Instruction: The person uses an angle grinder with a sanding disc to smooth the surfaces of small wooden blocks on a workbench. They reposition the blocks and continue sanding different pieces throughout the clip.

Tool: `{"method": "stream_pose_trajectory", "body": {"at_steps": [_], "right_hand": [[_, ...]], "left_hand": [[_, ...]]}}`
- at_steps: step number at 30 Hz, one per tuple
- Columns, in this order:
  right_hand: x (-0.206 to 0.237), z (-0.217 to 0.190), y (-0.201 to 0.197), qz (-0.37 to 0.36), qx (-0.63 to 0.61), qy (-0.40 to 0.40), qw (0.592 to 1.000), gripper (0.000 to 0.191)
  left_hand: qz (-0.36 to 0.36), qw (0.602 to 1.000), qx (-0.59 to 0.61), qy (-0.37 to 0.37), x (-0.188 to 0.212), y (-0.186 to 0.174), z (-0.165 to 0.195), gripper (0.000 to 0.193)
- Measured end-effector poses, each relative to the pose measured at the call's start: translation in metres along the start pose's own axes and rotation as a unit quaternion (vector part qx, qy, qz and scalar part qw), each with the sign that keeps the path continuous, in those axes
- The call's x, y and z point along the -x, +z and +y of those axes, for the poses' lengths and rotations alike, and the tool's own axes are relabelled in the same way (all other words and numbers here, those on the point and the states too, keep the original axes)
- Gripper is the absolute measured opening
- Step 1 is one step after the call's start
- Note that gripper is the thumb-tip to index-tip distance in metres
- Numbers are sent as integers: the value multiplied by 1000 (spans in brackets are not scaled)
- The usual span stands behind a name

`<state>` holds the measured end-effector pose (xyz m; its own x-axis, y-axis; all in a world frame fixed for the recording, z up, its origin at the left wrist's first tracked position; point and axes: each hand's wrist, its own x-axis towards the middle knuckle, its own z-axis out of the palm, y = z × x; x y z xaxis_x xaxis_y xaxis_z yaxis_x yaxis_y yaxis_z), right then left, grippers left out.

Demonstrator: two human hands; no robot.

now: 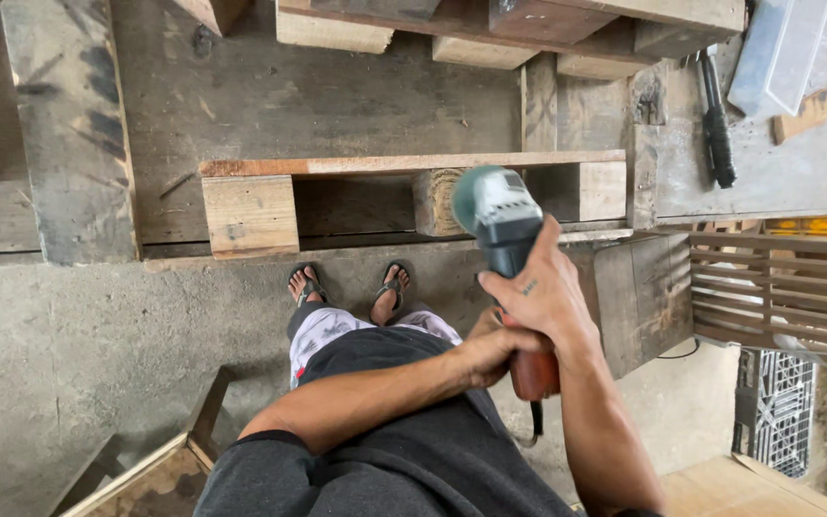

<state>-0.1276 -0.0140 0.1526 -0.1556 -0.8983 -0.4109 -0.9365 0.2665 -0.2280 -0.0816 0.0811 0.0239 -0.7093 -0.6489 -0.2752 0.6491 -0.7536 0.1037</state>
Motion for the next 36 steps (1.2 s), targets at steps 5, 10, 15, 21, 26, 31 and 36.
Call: {"method": "stream_pose_trajectory", "body": {"at_steps": [5, 10, 15, 21, 26, 31, 36], "right_hand": [[5, 4, -5, -13, -7, -9, 1000, 115], [8, 2, -6, -4, -11, 1, 1000, 114], [-4, -4, -2, -4, 7, -45, 999, 111], [5, -2, -5, 9, -2, -33, 999, 107], [-14, -9, 3, -11, 9, -78, 997, 109], [2, -3, -6, -1, -7, -40, 999, 109], [-7, -15, -3, -2, -12, -63, 998, 106]], "left_hand": [[-3, 1000, 11, -7, 6, 8, -2, 46], [25, 999, -4, -34, 3, 8, -3, 44], [-1, 999, 34, 26, 0, -1, 0, 46], [4, 1000, -7, 4, 0, 3, -5, 45], [-8, 999, 23, 48, -2, -6, 10, 45], [5, 1000, -7, 11, 4, 8, 3, 52], [-15, 998, 19, 50, 1, 2, 14, 53]]}}
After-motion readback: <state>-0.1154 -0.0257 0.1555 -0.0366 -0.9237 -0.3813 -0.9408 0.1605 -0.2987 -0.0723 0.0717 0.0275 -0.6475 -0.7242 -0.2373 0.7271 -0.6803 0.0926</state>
